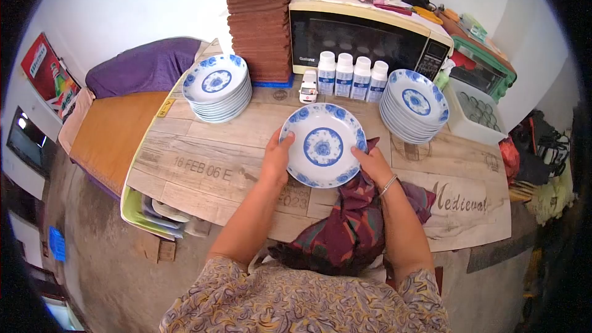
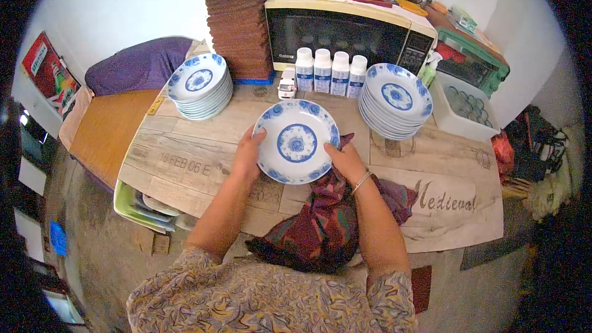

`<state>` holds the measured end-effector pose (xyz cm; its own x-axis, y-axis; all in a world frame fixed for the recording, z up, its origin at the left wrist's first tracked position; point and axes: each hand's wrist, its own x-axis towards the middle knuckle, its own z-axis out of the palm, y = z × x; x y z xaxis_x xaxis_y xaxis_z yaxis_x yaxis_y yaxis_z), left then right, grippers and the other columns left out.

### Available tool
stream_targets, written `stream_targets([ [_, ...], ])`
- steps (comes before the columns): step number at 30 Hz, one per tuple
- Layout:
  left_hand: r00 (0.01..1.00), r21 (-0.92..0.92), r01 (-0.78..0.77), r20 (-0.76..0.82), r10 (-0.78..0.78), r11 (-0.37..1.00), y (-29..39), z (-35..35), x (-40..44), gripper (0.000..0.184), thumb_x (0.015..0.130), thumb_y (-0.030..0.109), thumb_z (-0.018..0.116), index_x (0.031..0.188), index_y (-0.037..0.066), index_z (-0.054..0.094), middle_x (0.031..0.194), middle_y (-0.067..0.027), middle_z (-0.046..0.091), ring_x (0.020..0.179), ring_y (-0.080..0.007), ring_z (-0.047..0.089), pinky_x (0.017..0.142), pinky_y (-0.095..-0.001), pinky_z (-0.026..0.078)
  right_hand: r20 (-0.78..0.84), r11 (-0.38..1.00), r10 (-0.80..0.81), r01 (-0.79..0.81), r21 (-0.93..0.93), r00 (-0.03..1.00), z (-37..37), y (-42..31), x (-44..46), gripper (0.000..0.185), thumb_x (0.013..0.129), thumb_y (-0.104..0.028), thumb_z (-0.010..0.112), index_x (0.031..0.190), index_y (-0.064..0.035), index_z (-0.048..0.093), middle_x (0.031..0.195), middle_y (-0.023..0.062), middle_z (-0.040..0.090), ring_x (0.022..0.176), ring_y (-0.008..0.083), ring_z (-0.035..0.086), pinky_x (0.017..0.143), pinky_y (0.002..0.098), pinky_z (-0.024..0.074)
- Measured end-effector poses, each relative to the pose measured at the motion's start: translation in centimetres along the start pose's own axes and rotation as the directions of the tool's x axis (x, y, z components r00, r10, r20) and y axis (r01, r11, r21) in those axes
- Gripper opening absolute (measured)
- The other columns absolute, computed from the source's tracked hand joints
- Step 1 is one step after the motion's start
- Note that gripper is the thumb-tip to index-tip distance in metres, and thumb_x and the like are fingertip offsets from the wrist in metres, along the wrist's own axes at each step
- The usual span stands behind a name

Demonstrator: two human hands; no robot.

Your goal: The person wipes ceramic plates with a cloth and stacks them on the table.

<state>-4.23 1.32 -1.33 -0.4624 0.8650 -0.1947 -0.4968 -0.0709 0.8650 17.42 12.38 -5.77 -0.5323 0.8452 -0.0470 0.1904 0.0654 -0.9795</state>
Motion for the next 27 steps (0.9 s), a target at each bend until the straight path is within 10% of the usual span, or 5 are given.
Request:
stream_targets([
  [8, 0.937, 0.304, -0.331, -0.010, 0.350, 0.893, 6.1, -0.7, -3.2, 0.063, 0.081, 0.011, 0.057, 0.135, 0.004, 0.025, 0.138, -0.0149, 0.028, 0.129, -0.0219, 0.023, 0.104, -0.0325, 0.020, 0.007, 0.987, 0.085, -0.085, 0.137, 0.996, 0.2, -0.2, 0.0, 0.023, 0.083, -0.016, 0.055, 0.097, 0.0017, 0.060, 0.089, 0.0039, 0.062, 0.078, 0.0107, 0.057, 0.070, 0.0255, 0.0447],
  [14, 0.722, 0.576, -0.564, -0.005, 0.692, 0.592, 17.2, -7.6, 3.5, 0.052, 0.080, 0.012, 0.058, 0.127, 0.002, 0.039, 0.127, -0.0160, 0.042, 0.119, -0.0231, 0.037, 0.098, -0.0317, 0.029, 0.005, 0.990, 0.059, -0.059, 0.132, 0.998, 0.2, -0.5, -0.3, 0.023, 0.083, -0.015, 0.055, 0.098, 0.0015, 0.060, 0.090, 0.0040, 0.062, 0.078, 0.0110, 0.057, 0.071, 0.0257, 0.0450],
  [27, 0.648, 0.890, -0.070, 0.384, 0.658, -0.450, 27.7, -9.0, 19.5, 0.026, 0.079, 0.026, 0.054, 0.099, 0.013, 0.064, 0.104, -0.0066, 0.060, 0.099, -0.0262, 0.053, 0.084, -0.0429, 0.040, -0.024, 0.988, 0.144, -0.142, 0.052, 0.989, 0.3, -1.4, -0.9, 0.024, 0.084, -0.018, 0.055, 0.097, 0.0008, 0.060, 0.090, 0.0049, 0.063, 0.078, 0.0116, 0.057, 0.072, 0.0285, 0.0454],
])
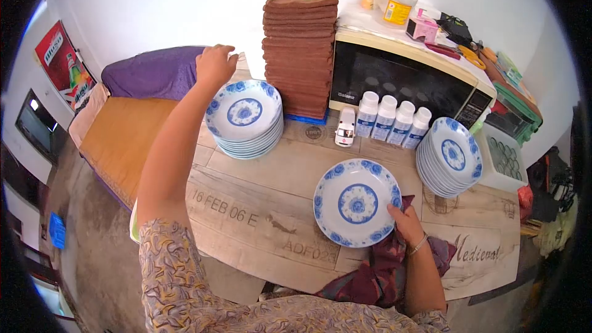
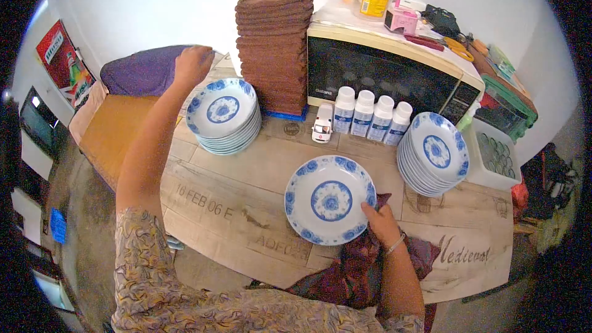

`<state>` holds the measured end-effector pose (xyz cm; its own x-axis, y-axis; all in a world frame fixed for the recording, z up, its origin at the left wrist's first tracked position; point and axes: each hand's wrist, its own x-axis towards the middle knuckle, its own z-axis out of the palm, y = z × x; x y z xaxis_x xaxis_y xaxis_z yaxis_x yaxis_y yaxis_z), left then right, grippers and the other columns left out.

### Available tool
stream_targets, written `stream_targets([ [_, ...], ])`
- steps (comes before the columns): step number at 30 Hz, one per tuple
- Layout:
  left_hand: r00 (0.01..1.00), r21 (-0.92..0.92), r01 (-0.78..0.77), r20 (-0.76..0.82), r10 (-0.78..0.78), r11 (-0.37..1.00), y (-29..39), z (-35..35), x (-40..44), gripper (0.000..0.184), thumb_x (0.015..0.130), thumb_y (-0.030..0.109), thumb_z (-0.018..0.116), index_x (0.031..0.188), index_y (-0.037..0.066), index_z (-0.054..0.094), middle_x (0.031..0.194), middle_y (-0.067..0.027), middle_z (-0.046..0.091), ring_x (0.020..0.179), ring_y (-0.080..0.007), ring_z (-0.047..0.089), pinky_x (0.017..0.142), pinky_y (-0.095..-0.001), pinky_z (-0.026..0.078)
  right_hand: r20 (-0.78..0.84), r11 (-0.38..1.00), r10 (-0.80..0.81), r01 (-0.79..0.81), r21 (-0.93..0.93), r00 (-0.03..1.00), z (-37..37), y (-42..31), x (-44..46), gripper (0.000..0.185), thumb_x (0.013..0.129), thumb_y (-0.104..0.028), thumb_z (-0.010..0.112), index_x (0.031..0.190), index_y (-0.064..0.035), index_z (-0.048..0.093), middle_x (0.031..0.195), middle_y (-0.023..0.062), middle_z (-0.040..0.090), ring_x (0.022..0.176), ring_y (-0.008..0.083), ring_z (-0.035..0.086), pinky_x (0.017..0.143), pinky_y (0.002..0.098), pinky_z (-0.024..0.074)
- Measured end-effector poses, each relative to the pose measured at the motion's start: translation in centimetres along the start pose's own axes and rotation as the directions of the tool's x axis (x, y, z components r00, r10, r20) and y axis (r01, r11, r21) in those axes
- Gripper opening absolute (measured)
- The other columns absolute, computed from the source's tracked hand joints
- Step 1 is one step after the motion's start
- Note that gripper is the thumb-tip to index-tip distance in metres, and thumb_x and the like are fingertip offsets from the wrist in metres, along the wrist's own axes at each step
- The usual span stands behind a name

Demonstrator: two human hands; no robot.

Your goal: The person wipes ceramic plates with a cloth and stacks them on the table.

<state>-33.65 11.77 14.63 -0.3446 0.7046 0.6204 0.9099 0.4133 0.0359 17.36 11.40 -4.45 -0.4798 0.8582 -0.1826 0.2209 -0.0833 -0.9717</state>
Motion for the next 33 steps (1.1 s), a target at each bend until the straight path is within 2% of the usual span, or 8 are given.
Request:
stream_targets([
  [8, 0.990, 0.254, -0.108, 0.118, 0.080, 0.961, 2.4, 7.2, 6.5, 0.028, 0.078, 0.023, 0.055, 0.106, 0.017, 0.059, 0.106, -0.0016, 0.057, 0.107, -0.0219, 0.047, 0.085, -0.0434, 0.038, 0.018, 0.992, 0.124, -0.123, -0.023, 0.992, 0.1, -1.9, -0.8, 0.022, 0.084, -0.018, 0.054, 0.093, 0.0005, 0.061, 0.084, 0.0027, 0.063, 0.075, 0.0105, 0.057, 0.069, 0.0287, 0.0464],
  [10, 0.982, 0.339, -0.120, 0.181, 0.060, 0.933, 2.4, 9.4, 7.7, 0.039, 0.077, 0.020, 0.056, 0.115, 0.017, 0.051, 0.113, -0.0020, 0.052, 0.113, -0.0226, 0.042, 0.086, -0.0440, 0.037, 0.000, 0.992, 0.121, -0.120, -0.035, 0.993, -0.1, -1.4, -0.5, 0.022, 0.084, -0.018, 0.055, 0.093, 0.0006, 0.060, 0.084, 0.0030, 0.063, 0.075, 0.0106, 0.057, 0.069, 0.0290, 0.0466],
  [12, 0.993, 0.267, -0.101, 0.083, 0.081, 0.958, 2.0, 11.6, 8.5, 0.043, 0.078, 0.023, 0.053, 0.120, 0.017, 0.047, 0.118, -0.0021, 0.049, 0.119, -0.0225, 0.036, 0.086, -0.0435, 0.036, -0.024, 0.995, 0.101, -0.101, -0.027, 0.995, 0.3, -1.9, -0.6, 0.022, 0.084, -0.019, 0.055, 0.094, 0.0007, 0.060, 0.085, 0.0035, 0.063, 0.075, 0.0108, 0.057, 0.069, 0.0292, 0.0469],
  [17, 0.989, -0.029, -0.080, 0.121, 0.083, 0.996, 1.9, 14.8, 9.8, 0.042, 0.079, 0.027, 0.050, 0.120, 0.017, 0.049, 0.121, -0.0030, 0.047, 0.117, -0.0222, 0.035, 0.089, -0.0447, 0.030, -0.043, 0.986, 0.158, -0.160, -0.040, 0.986, 0.8, -3.5, -0.7, 0.024, 0.083, -0.018, 0.056, 0.095, 0.0018, 0.059, 0.087, 0.0056, 0.063, 0.076, 0.0123, 0.057, 0.070, 0.0294, 0.0471],
  [21, 0.990, -0.074, -0.109, 0.086, 0.115, 0.991, 1.6, 16.2, 9.7, 0.041, 0.079, 0.028, 0.049, 0.118, 0.017, 0.050, 0.120, -0.0034, 0.048, 0.114, -0.0219, 0.037, 0.091, -0.0454, 0.027, -0.051, 0.981, 0.195, -0.194, 0.015, 0.980, 0.9, -3.1, -0.7, 0.024, 0.084, -0.018, 0.056, 0.097, 0.0022, 0.058, 0.088, 0.0063, 0.063, 0.077, 0.0132, 0.058, 0.070, 0.0297, 0.0472],
  [25, 0.982, 0.045, -0.189, 0.024, 0.188, 0.981, 0.9, 16.3, 9.8, 0.040, 0.079, 0.029, 0.049, 0.117, 0.016, 0.051, 0.119, -0.0037, 0.048, 0.111, -0.0216, 0.038, 0.092, -0.0462, 0.025, -0.028, 0.982, 0.188, -0.187, 0.035, 0.982, 0.9, -3.4, -0.5, 0.024, 0.084, -0.017, 0.055, 0.098, 0.0019, 0.058, 0.088, 0.0064, 0.063, 0.078, 0.0129, 0.058, 0.071, 0.0300, 0.0472],
  [28, 0.955, 0.355, -0.268, -0.028, 0.297, 0.896, 1.5, 14.6, 9.0, 0.039, 0.079, 0.029, 0.049, 0.115, 0.016, 0.052, 0.116, -0.0038, 0.050, 0.108, -0.0212, 0.040, 0.093, -0.0470, 0.022, -0.021, 0.986, 0.163, -0.162, 0.044, 0.986, 1.0, -3.2, -0.4, 0.023, 0.084, -0.016, 0.054, 0.098, 0.0019, 0.057, 0.089, 0.0067, 0.063, 0.078, 0.0126, 0.058, 0.071, 0.0300, 0.0471],
  [33, 0.962, 0.358, -0.228, -0.059, 0.265, 0.905, 2.2, 13.1, 9.3, 0.030, 0.078, 0.027, 0.049, 0.104, 0.013, 0.055, 0.107, -0.0028, 0.053, 0.105, -0.0200, 0.042, 0.092, -0.0464, 0.025, 0.013, 0.987, 0.162, -0.162, 0.010, 0.987, 0.6, -2.8, -0.7, 0.023, 0.084, -0.016, 0.053, 0.099, 0.0014, 0.057, 0.089, 0.0058, 0.063, 0.077, 0.0119, 0.058, 0.071, 0.0297, 0.0468],
])
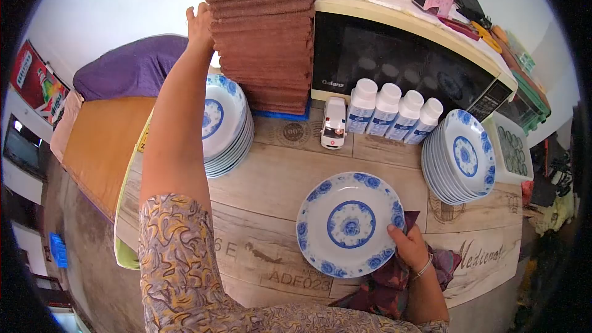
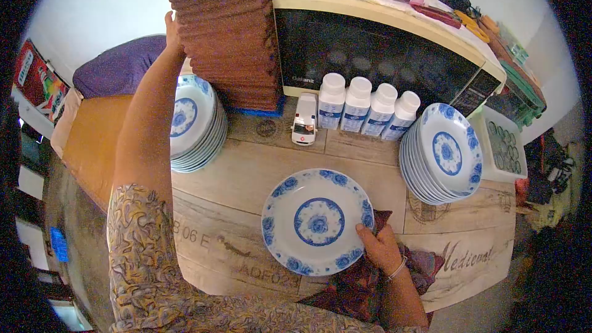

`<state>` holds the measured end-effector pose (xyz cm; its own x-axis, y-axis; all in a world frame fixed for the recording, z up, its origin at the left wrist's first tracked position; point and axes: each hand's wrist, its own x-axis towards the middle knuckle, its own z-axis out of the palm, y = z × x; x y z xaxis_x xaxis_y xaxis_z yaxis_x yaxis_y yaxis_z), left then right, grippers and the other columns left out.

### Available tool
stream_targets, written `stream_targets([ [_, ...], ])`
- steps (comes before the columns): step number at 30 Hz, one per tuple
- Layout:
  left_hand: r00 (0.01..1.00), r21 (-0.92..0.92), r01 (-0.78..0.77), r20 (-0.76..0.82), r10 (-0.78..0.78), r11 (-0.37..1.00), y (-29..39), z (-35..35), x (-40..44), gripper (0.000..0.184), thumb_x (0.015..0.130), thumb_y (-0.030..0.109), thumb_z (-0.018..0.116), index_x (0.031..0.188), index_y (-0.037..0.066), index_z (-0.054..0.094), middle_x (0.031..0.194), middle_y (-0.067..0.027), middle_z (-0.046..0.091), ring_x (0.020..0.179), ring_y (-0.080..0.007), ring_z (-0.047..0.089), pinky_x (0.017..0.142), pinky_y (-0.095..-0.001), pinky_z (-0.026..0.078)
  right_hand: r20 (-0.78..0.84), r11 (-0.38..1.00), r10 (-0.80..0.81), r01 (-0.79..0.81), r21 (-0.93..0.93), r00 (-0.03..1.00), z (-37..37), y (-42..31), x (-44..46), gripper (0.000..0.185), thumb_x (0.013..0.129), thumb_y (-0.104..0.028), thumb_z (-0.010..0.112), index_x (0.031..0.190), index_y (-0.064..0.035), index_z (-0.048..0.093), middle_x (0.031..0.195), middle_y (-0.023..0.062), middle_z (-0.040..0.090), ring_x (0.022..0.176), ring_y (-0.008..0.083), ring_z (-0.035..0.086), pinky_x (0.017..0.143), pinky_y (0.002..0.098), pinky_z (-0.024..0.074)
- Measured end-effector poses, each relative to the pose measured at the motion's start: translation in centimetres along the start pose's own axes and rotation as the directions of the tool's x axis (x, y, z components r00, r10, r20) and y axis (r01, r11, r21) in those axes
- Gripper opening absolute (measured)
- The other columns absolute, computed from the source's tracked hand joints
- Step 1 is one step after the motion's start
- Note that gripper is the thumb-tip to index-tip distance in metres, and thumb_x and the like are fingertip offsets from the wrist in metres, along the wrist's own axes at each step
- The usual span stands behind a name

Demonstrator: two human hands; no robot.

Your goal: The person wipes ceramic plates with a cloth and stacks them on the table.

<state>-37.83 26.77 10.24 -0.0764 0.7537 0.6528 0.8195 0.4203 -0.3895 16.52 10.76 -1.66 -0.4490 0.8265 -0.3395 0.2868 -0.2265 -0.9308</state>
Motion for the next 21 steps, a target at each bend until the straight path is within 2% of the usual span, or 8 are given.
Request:
stream_targets([
  [4, 0.991, -0.118, 0.127, -0.023, -0.131, 0.985, 0.1, -1.6, 0.4, 0.026, 0.079, 0.023, 0.048, 0.102, 0.013, 0.055, 0.102, -0.0025, 0.053, 0.103, -0.0202, 0.044, 0.091, -0.0466, 0.026, -0.026, 0.999, -0.049, 0.049, -0.006, 0.998, 0.1, 0.3, 0.0, 0.022, 0.084, -0.016, 0.053, 0.097, 0.0010, 0.058, 0.087, 0.0049, 0.063, 0.076, 0.0114, 0.057, 0.069, 0.0296, 0.0468],
  [7, 0.996, 0.082, 0.002, -0.092, 0.006, 0.997, -1.3, -2.5, 1.1, 0.026, 0.080, 0.022, 0.047, 0.103, 0.014, 0.054, 0.101, -0.0018, 0.053, 0.103, -0.0204, 0.045, 0.091, -0.0465, 0.027, -0.024, 0.999, -0.042, 0.042, 0.007, 0.999, 0.1, 0.4, 0.0, 0.021, 0.084, -0.017, 0.054, 0.095, 0.0009, 0.059, 0.085, 0.0048, 0.064, 0.075, 0.0113, 0.057, 0.068, 0.0295, 0.0467],
  [8, 0.989, 0.090, -0.010, -0.148, 0.023, 0.996, -1.7, -2.9, 1.2, 0.024, 0.081, 0.020, 0.045, 0.103, 0.015, 0.054, 0.101, -0.0012, 0.053, 0.103, -0.0206, 0.045, 0.091, -0.0458, 0.027, -0.023, 0.999, -0.046, 0.046, 0.009, 0.999, 0.2, 0.0, 0.0, 0.021, 0.084, -0.017, 0.054, 0.095, 0.0009, 0.059, 0.085, 0.0048, 0.064, 0.074, 0.0114, 0.057, 0.068, 0.0295, 0.0467],
  [11, 0.998, 0.138, 0.034, -0.054, -0.026, 0.990, -2.7, -4.2, 0.9, 0.024, 0.081, 0.015, 0.046, 0.103, 0.016, 0.055, 0.100, -0.0010, 0.054, 0.104, -0.0204, 0.045, 0.090, -0.0452, 0.029, -0.028, 0.999, -0.048, 0.048, -0.006, 0.998, 0.2, 0.2, 0.0, 0.021, 0.084, -0.017, 0.055, 0.094, 0.0009, 0.060, 0.084, 0.0047, 0.063, 0.074, 0.0115, 0.057, 0.067, 0.0297, 0.0466],
  [12, 0.994, 0.109, 0.063, -0.094, -0.053, 0.992, -3.1, -4.5, 0.7, 0.025, 0.079, 0.009, 0.048, 0.101, 0.017, 0.055, 0.099, -0.0006, 0.054, 0.104, -0.0201, 0.045, 0.090, -0.0445, 0.030, -0.030, 0.999, -0.047, 0.046, -0.015, 0.998, 0.1, 0.4, 0.1, 0.021, 0.083, -0.017, 0.055, 0.094, 0.0010, 0.060, 0.084, 0.0046, 0.063, 0.074, 0.0116, 0.057, 0.067, 0.0298, 0.0466],
  [15, 0.996, 0.144, 0.091, -0.019, -0.089, 0.985, -4.4, -5.7, -0.3, 0.027, 0.076, 0.007, 0.051, 0.101, 0.017, 0.055, 0.099, -0.0003, 0.054, 0.104, -0.0196, 0.045, 0.090, -0.0435, 0.031, -0.082, 0.997, -0.081, 0.079, -0.026, 0.993, 0.2, 1.5, 0.4, 0.022, 0.083, -0.017, 0.055, 0.093, 0.0011, 0.060, 0.083, 0.0047, 0.063, 0.074, 0.0119, 0.057, 0.067, 0.0303, 0.0464],
  [16, 0.995, 0.110, 0.082, -0.070, -0.074, 0.991, -5.0, -5.5, -0.8, 0.026, 0.075, 0.007, 0.053, 0.099, 0.017, 0.055, 0.099, -0.0008, 0.054, 0.104, -0.0200, 0.045, 0.089, -0.0421, 0.031, -0.059, 0.997, -0.077, 0.075, -0.033, 0.995, 0.1, 1.3, 0.4, 0.022, 0.083, -0.017, 0.055, 0.094, 0.0011, 0.060, 0.084, 0.0049, 0.063, 0.074, 0.0120, 0.057, 0.068, 0.0303, 0.0463],
  [21, 0.964, 0.146, 0.247, 0.067, -0.259, 0.958, -6.5, -7.1, -2.4, 0.030, 0.071, 0.011, 0.061, 0.100, 0.017, 0.056, 0.102, -0.0023, 0.053, 0.106, -0.0206, 0.044, 0.090, -0.0413, 0.031, 0.012, 0.995, -0.083, 0.083, -0.050, 0.997, -0.3, 1.1, 0.3, 0.023, 0.083, -0.019, 0.055, 0.095, 0.0006, 0.060, 0.085, 0.0060, 0.063, 0.075, 0.0124, 0.057, 0.068, 0.0299, 0.0460],
])
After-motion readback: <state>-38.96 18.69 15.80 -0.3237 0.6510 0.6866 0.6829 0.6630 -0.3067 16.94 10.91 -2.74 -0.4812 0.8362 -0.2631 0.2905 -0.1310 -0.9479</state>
